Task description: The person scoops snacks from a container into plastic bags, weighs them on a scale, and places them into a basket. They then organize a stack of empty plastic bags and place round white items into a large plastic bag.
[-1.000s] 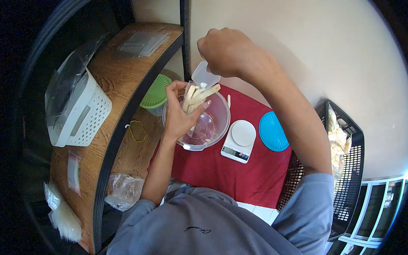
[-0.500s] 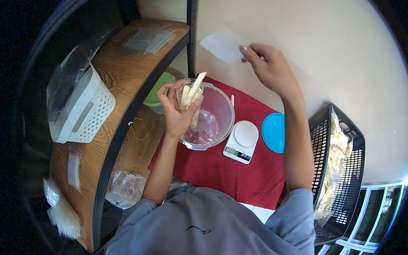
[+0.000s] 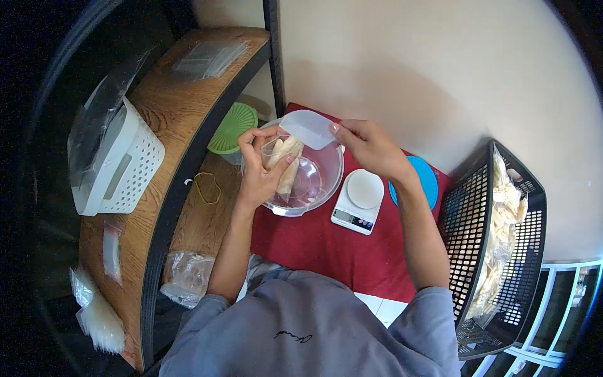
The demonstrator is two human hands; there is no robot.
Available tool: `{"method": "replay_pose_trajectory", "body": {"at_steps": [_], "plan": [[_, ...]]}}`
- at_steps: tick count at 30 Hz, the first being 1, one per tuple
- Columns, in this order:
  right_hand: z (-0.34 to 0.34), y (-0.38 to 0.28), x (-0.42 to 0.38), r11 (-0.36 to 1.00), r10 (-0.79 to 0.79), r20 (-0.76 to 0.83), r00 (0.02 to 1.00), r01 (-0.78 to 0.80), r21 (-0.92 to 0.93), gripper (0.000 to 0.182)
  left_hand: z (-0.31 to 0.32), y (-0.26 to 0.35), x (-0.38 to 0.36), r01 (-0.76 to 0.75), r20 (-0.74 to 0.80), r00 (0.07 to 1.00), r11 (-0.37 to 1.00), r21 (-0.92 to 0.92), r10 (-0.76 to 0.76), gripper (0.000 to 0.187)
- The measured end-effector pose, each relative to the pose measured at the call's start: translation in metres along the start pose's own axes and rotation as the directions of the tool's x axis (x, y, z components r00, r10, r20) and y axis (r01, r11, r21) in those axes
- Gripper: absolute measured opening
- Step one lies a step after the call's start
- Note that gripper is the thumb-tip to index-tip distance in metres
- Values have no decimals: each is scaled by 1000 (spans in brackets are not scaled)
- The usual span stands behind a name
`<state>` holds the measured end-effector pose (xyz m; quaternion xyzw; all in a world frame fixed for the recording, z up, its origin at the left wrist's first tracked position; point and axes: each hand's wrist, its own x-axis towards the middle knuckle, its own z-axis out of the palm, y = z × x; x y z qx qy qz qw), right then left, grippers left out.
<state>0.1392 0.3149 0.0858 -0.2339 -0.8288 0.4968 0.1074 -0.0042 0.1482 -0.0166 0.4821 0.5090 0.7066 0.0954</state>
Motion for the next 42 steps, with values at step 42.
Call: {"method": "replay_pose_trajectory", "body": {"at_steps": [42], "plan": [[-18, -38, -3, 942, -247, -280, 928, 162, -295, 12, -2, -2, 20, 391, 317, 899, 879, -271, -303, 52]]}}
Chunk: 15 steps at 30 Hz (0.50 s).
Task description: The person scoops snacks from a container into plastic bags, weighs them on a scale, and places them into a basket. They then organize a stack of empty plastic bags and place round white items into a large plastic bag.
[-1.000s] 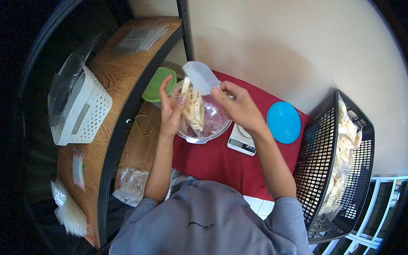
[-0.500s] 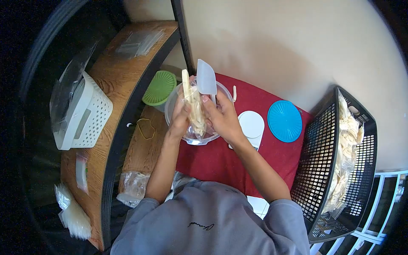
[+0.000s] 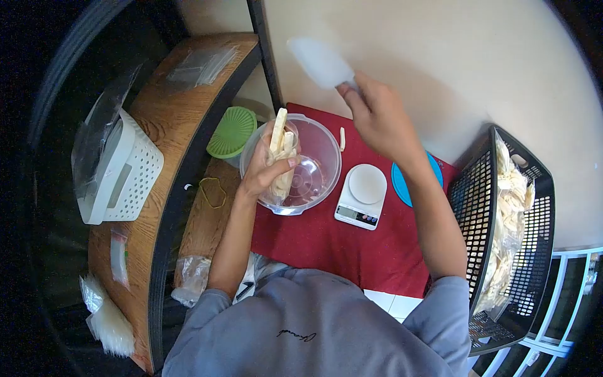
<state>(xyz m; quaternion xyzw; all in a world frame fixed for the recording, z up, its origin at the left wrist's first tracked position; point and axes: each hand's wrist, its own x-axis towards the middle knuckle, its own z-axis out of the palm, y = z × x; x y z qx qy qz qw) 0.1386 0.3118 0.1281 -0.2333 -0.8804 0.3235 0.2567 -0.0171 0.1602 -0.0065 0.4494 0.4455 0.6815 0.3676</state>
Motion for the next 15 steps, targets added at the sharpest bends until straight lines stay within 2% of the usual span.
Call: {"method": "replay_pose_trajectory", "body": {"at_steps": [1, 2, 3, 4, 5, 7, 9, 11, 12, 13, 15], "plan": [[4, 6, 0, 1000, 0, -1, 1000, 0, -1, 12, 2, 3, 0, 20, -19, 1000, 1000, 15, -20, 52], [14, 20, -2, 970, -196, 32, 980, 198, -142, 13, 5, 5, -1, 41, -37, 999, 999, 31, -40, 53], [22, 24, -2, 880, -379, 89, 921, 389, -272, 15, 7, 6, 1, 39, -33, 999, 999, 33, -38, 53], [29, 26, -6, 898, -329, 247, 912, 383, -217, 14, 11, 7, 3, -27, -61, 998, 997, 69, 31, 53], [30, 28, -7, 898, -330, 244, 912, 383, -217, 14, 12, 7, 4, -88, -87, 991, 991, 104, 97, 52], [23, 16, -9, 889, -278, 219, 935, 337, -309, 13, 8, 3, 3, -41, -73, 996, 995, 88, 47, 52], [13, 14, 0, 895, -282, 179, 943, 326, -304, 12, 2, -2, 2, 8, -57, 998, 997, 75, -3, 52], [3, 11, 8, 948, -234, 63, 970, 243, -208, 11, -2, -5, 3, 9, -16, 1000, 993, 116, -7, 53], [3, 7, 9, 984, -123, 56, 991, 130, -122, 11, 0, -2, 3, 8, -14, 1000, 993, 115, -7, 53], [13, 15, 4, 984, -123, 54, 991, 129, -122, 11, 3, 5, 3, 42, -31, 999, 995, 90, -40, 51], [39, 28, -13, 829, -353, 181, 918, 396, -395, 12, 6, 7, 4, 70, -45, 997, 995, 70, -67, 50]]}}
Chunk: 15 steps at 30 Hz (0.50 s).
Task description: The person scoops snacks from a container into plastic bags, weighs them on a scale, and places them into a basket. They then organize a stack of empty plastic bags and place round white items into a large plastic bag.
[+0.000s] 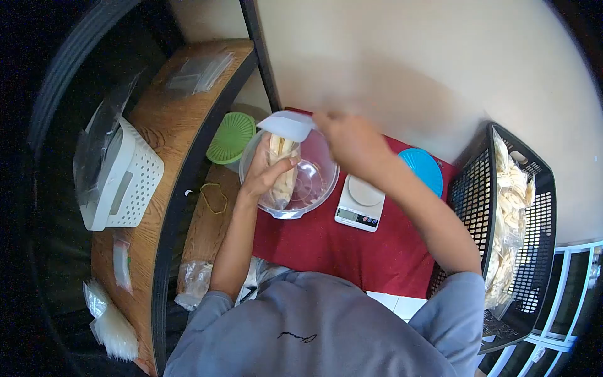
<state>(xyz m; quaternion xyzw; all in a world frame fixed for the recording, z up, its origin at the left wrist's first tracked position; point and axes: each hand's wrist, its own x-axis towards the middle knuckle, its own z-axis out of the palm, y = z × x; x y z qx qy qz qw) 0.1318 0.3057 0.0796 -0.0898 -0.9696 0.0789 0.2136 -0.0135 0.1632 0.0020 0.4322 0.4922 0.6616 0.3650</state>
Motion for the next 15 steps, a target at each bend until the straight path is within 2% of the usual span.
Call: {"method": "replay_pose_trajectory", "body": {"at_steps": [1, 2, 5, 7, 8, 10, 12, 13, 15], "plan": [[0, -4, -3, 999, 40, 119, 992, -37, -32, 18, 0, -5, 0, -25, -39, 999, 1000, -4, 25, 49], [-6, -3, -2, 999, 41, 118, 992, -37, -33, 18, 1, -8, 0, -50, -79, 996, 999, -10, 49, 48], [-20, 1, 3, 996, 35, 107, 994, -25, -88, 19, -3, -5, 0, -58, -40, 997, 998, 34, 59, 51], [-25, 9, 12, 995, 18, -163, 986, -1, 103, 20, -8, -11, 1, -30, -25, 999, 997, 67, 32, 54], [-25, 9, 13, 995, 16, -164, 986, 1, 101, 20, -10, -12, 1, -5, -15, 1000, 995, 99, 7, 57], [-22, 6, 13, 965, 110, -198, 974, -57, 255, 22, -7, -9, 2, -21, -28, 999, 994, 112, 24, 57], [12, -11, -2, 999, -22, 41, 999, 23, -43, 26, -3, -9, 1, -34, -33, 999, 991, 127, 39, 58], [9, -16, -9, 997, 71, 163, 984, -63, -54, 31, -1, -11, 0, -70, -28, 997, 984, 166, 76, 55], [-1, -11, -4, 998, 30, 122, 992, -24, -55, 25, 3, -12, -3, -113, -40, 991, 960, 256, 127, 49]]}}
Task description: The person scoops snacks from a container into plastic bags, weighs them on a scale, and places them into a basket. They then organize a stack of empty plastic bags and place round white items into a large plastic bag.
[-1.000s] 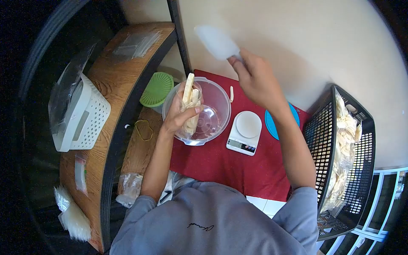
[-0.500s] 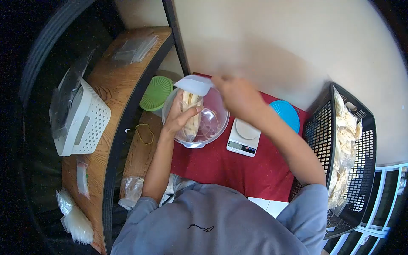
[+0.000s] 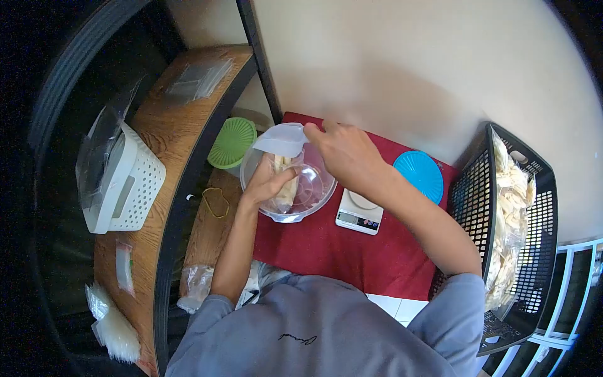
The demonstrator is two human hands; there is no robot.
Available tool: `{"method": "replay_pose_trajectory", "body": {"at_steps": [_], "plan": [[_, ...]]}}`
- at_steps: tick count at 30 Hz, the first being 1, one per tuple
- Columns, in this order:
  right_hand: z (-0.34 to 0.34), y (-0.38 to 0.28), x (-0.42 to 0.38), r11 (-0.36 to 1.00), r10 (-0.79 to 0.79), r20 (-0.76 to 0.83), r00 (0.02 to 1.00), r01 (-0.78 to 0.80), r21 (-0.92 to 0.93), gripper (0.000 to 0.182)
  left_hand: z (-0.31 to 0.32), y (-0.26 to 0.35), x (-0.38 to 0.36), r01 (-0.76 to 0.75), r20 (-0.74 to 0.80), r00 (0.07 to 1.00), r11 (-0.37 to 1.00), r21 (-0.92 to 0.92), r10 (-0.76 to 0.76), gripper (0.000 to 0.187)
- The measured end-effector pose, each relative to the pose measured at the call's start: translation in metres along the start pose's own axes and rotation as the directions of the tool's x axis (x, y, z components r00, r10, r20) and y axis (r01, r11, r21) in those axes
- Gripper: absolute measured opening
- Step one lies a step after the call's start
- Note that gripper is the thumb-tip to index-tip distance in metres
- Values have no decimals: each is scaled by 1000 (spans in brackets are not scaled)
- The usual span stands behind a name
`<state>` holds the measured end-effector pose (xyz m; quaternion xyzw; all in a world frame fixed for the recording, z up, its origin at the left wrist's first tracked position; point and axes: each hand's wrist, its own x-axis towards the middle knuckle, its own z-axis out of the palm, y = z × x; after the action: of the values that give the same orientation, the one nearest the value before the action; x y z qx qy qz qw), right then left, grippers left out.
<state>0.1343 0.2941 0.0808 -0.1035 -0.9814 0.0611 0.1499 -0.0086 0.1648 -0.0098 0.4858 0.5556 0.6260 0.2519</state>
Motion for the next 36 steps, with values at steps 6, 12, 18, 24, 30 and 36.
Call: {"method": "replay_pose_trajectory", "body": {"at_steps": [6, 12, 18, 24, 30, 36], "plan": [[-30, 5, 16, 983, 80, -194, 978, -45, 180, 19, -9, -1, 5, 135, 69, 989, 985, -106, -128, 52], [12, -14, -7, 1000, 30, 85, 996, -30, 7, 32, -2, 0, 2, -42, -31, 999, 997, -59, 40, 50], [-16, 1, 8, 973, 48, -187, 981, -4, 231, 18, -3, 0, 4, 60, 33, 998, 991, -115, -57, 54], [28, -20, -15, 993, 50, 55, 997, -55, 103, 17, 0, -10, 1, 36, -3, 999, 992, -118, -36, 39], [4, 18, -7, 974, 184, -37, 982, -177, 144, 21, -8, 10, -3, 7, -33, 999, 938, -346, -19, 43], [39, -11, -9, 976, 217, 376, 901, -199, -85, 27, -34, 13, -2, -248, -195, 964, 884, -396, 183, 58]]}}
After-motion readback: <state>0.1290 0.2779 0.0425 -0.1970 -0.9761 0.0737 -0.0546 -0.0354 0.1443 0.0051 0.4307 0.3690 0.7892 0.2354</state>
